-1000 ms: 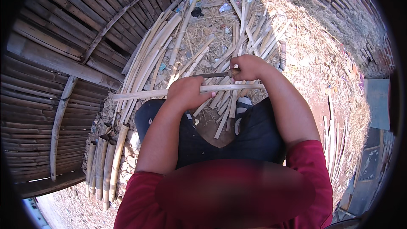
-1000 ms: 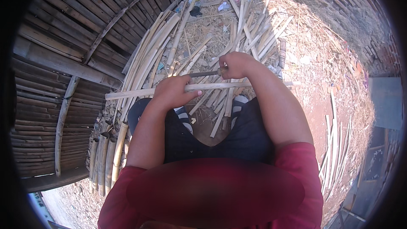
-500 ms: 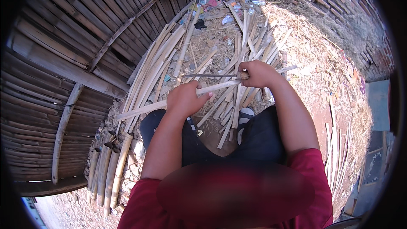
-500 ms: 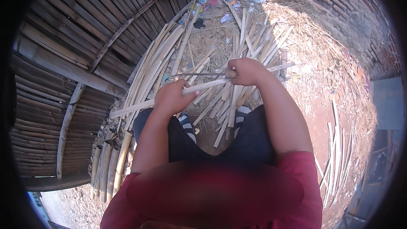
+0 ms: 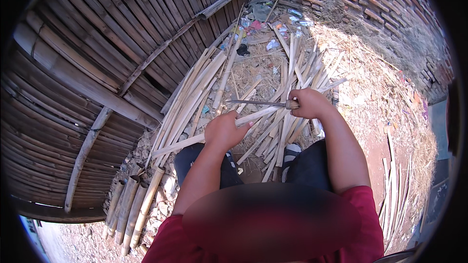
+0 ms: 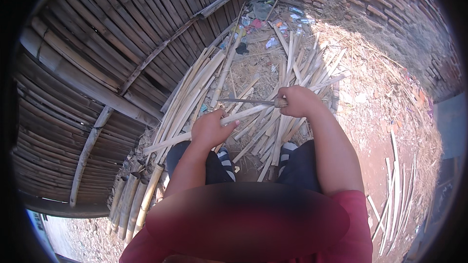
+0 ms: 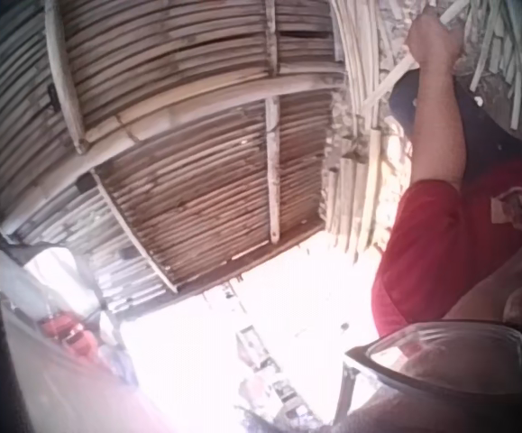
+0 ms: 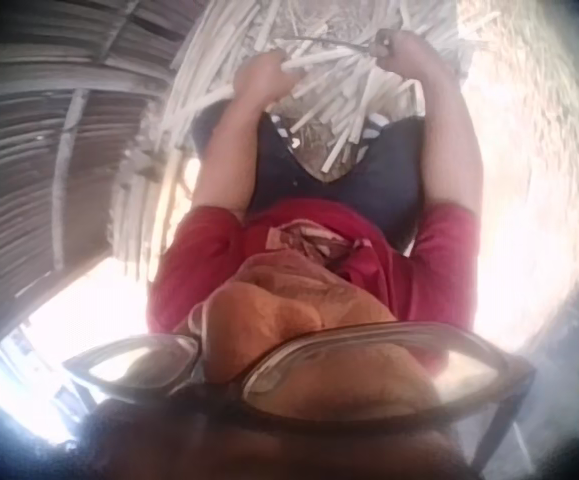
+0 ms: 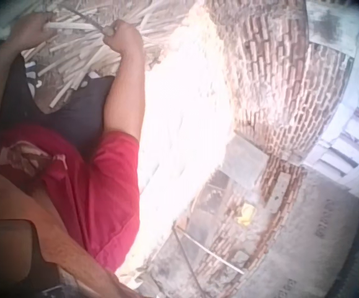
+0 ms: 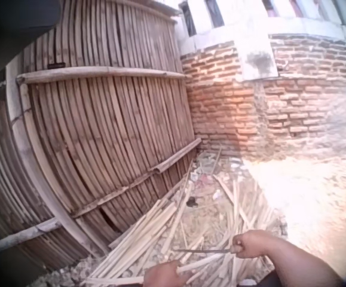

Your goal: The person shaves a bamboo stick using a knife by scraping the blade along the length of the wood. They hold the stick with one hand and the knife with the other while sitting near a pile of bamboo shavings.

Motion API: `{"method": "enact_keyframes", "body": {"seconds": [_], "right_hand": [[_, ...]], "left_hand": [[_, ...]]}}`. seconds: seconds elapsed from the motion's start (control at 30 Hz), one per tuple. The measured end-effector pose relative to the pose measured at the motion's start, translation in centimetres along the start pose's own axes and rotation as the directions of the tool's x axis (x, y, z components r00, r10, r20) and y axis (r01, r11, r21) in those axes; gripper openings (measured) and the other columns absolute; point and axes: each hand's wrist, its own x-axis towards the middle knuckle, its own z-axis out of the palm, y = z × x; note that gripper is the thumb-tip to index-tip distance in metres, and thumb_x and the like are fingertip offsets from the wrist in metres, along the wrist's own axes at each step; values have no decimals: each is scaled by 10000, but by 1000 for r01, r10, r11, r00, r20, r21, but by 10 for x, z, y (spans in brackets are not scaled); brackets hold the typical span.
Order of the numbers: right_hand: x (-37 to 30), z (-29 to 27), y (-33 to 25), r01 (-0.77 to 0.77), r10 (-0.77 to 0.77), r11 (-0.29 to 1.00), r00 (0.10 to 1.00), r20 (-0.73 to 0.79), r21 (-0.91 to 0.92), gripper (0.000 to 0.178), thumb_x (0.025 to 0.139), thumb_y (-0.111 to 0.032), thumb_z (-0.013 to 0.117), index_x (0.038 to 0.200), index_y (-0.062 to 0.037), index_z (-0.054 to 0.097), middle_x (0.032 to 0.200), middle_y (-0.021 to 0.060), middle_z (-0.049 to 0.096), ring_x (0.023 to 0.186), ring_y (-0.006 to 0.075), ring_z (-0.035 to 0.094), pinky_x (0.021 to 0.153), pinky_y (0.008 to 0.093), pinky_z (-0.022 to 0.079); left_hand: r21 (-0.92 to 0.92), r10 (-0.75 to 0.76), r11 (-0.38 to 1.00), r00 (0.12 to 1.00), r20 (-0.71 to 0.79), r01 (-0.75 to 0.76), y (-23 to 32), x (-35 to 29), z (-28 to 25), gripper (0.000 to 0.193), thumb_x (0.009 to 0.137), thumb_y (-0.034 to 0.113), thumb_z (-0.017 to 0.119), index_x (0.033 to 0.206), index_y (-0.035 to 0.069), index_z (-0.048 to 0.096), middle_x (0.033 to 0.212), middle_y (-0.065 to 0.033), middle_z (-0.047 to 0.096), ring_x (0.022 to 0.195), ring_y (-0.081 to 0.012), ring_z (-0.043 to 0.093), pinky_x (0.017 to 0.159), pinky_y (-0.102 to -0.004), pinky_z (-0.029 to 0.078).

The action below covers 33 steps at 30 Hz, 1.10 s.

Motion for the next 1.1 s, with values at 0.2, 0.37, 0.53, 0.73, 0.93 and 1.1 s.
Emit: {"method": "enact_keyframes", "body": {"seconds": [0.2,0.37,0.53,0.73,0.93,1.1], "right_hand": [[-1,3,-9,43,-43,999,999,-7,-4,516,737,-296,874,1178,-83,710,977,184,759,961,391,727,851,476,566],[-2,3,-2,39,-37,999,998,-57,31,517,731,-289,884,1168,-71,714,974,192,760,951,393,730,854,470,568],[-2,0,3,-4,6,999,999,-37,47,478,754,-296,867,1164,-100,719,1036,182,759,1025,392,721,889,486,563],[-2,-2,4,-13,14,998,1000,-27,55,478,745,-291,868,1152,-93,712,1027,179,761,1017,390,723,885,483,564],[1,3,6,0,-1,999,1000,6,37,507,737,-308,870,1163,-93,700,1023,180,758,1018,389,720,888,485,563],[5,10,7,24,-25,999,999,27,23,528,735,-317,872,1178,-91,695,1013,178,757,1021,388,717,889,483,563]], "left_hand": [[-45,8,999,1000,-6,-8,-1,-1,0,593,854,634,757,1133,111,755,914,-144,772,940,-348,754,839,-471,568],[-56,-2,998,1000,-11,1,0,-2,-1,578,857,630,757,1136,125,754,910,-141,773,945,-351,755,842,-471,570],[-47,-7,999,1000,5,7,2,-3,-3,579,864,634,747,1150,130,747,911,-138,774,956,-354,755,847,-477,570],[-42,13,999,1000,8,-13,0,-2,-1,603,860,643,743,1161,121,743,921,-151,774,968,-363,754,852,-486,569],[-39,49,998,996,79,-46,0,-2,-1,615,861,640,741,1172,109,743,982,-159,774,999,-373,746,876,-494,568],[19,73,997,975,208,-79,1,-2,-2,605,879,638,727,1195,122,734,1066,-173,772,1054,-370,738,923,-491,566]]}}
